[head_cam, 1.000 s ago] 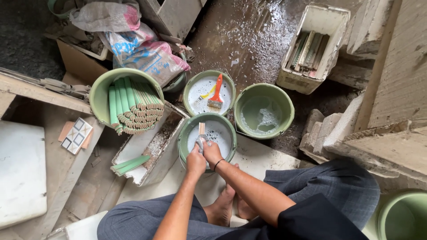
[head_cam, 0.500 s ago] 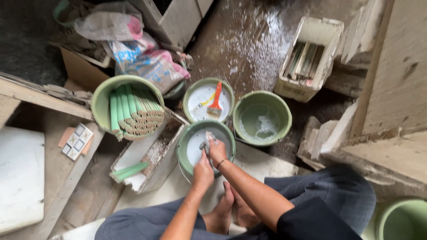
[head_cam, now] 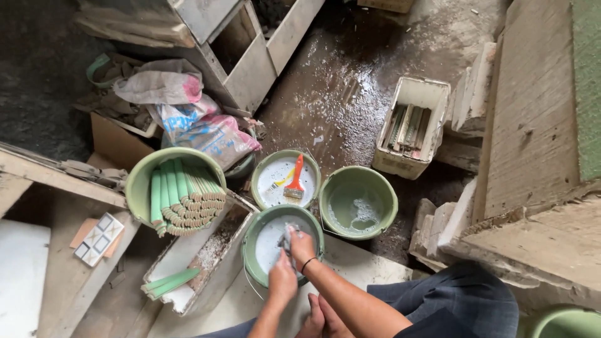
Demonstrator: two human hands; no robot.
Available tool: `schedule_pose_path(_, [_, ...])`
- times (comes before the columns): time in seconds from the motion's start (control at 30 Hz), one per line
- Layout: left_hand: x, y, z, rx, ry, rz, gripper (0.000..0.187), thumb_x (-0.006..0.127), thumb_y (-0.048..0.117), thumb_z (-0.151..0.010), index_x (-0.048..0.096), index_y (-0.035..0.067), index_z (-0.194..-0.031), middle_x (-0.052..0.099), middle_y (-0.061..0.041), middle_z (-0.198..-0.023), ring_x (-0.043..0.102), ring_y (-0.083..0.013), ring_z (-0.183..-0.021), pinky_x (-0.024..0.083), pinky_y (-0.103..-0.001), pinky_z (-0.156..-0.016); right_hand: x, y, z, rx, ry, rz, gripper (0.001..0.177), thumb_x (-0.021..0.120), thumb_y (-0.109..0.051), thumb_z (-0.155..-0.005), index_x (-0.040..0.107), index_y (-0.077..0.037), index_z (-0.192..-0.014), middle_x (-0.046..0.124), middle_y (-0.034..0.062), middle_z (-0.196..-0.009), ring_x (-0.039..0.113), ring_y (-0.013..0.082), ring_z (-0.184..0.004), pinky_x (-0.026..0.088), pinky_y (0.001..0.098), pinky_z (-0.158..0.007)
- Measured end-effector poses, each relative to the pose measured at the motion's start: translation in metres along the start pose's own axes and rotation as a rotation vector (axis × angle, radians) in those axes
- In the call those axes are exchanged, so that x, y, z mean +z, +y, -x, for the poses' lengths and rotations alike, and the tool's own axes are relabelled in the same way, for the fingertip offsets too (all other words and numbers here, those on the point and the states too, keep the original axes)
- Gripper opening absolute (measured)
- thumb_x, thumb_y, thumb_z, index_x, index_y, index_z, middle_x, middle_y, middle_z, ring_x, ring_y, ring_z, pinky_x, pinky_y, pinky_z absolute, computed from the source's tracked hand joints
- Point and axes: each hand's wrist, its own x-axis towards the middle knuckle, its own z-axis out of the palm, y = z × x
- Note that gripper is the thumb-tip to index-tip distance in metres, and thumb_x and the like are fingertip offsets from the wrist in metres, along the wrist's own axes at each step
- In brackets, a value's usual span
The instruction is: The person scrubs a wooden stick with a cloth in soapy water, rinses it in a second bucket, and then uses a brush to apply a white substance to the stick. The person repeats this process with another stick.
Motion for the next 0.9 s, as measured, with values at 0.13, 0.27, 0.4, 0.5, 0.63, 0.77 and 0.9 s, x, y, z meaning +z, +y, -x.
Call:
schedule_pose_path(0.13, [-0.012,0.005,-0.002,-0.012,0.017,-0.002,0.056,0.039,0.011,-0.094,0.047,0.003,-0.149,0.070,-0.026,-0.122,0.067,-0.0441,-0.111,0.053,-0.051,-0.093,0.007,0.034,0.005,-0.045,-0.161,0.169,0.027,0.062,-0.032,-0.098,0.064,-0.012,-0.080,0.064,0.0003,-0.076,0.052,0.0114,-0.073,0.045,0.0303,-0.066])
schedule_pose_path(0.27, [-0.007,0.007,0.021,0.052,0.013,-0.120,0.062,0.049,0.003,-0.088,0.044,-0.003,-0.150,0.068,-0.029,-0.125,0.071,-0.0403,-0.110,0.057,-0.050,-0.096,0.003,0.020,-0.016,-0.124,0.007,0.136,0.044,0.066,-0.033,-0.097,0.072,0.007,-0.112,0.073,0.0248,-0.105,0.072,0.0297,-0.095,0.058,0.0482,-0.080])
schedule_pose_path(0.4, [-0.009,-0.002,0.018,0.042,0.001,0.028,0.057,0.041,0.003,-0.091,0.048,-0.005,-0.147,0.066,-0.031,-0.129,0.066,-0.0447,-0.114,0.055,-0.053,-0.096,0.005,0.005,0.020,-0.094,0.029,0.181,0.045,0.066,-0.036,-0.097,0.074,0.005,-0.114,0.075,0.0253,-0.108,0.071,0.0303,-0.109,0.056,0.0478,-0.087])
schedule_pose_path(0.5, [-0.020,-0.026,-0.022,-0.085,0.013,-0.051,0.060,0.039,0.012,-0.091,0.049,0.010,-0.150,0.071,-0.017,-0.127,0.068,-0.0282,-0.119,0.054,-0.040,-0.105,0.008,0.017,0.011,-0.091,0.031,0.190,0.047,0.068,-0.036,-0.095,0.073,0.006,-0.115,0.074,0.0257,-0.109,0.070,0.0327,-0.110,0.057,0.0483,-0.088])
schedule_pose_path(0.63, [-0.026,0.019,0.018,-0.014,-0.016,-0.085,0.057,0.041,0.008,-0.094,0.046,0.001,-0.150,0.067,-0.029,-0.127,0.068,-0.0413,-0.115,0.054,-0.051,-0.099,0.012,0.014,0.003,-0.089,0.048,0.182,0.050,0.073,-0.035,-0.092,0.071,0.008,-0.117,0.073,0.0262,-0.111,0.069,0.0363,-0.112,0.057,0.0491,-0.088])
schedule_pose_path(0.77, [-0.024,0.006,-0.003,0.060,-0.014,-0.077,0.059,0.045,0.004,-0.090,0.045,-0.002,-0.149,0.067,-0.028,-0.127,0.068,-0.0407,-0.113,0.055,-0.051,-0.098,0.010,0.015,0.004,-0.084,0.024,0.061,0.046,0.073,-0.037,-0.094,0.072,0.007,-0.110,0.074,0.0218,-0.100,0.071,0.0258,-0.095,0.059,0.0432,-0.080])
schedule_pose_path(0.9, [-0.038,-0.003,-0.021,0.014,0.018,-0.009,0.060,0.038,0.005,-0.090,0.050,0.005,-0.149,0.068,-0.024,-0.130,0.065,-0.0369,-0.120,0.053,-0.046,-0.105,0.013,0.016,0.025,-0.090,-0.073,0.216,0.063,0.073,-0.042,-0.094,0.065,0.012,-0.126,0.065,0.0287,-0.132,0.059,0.0356,-0.129,0.049,0.0492,-0.106])
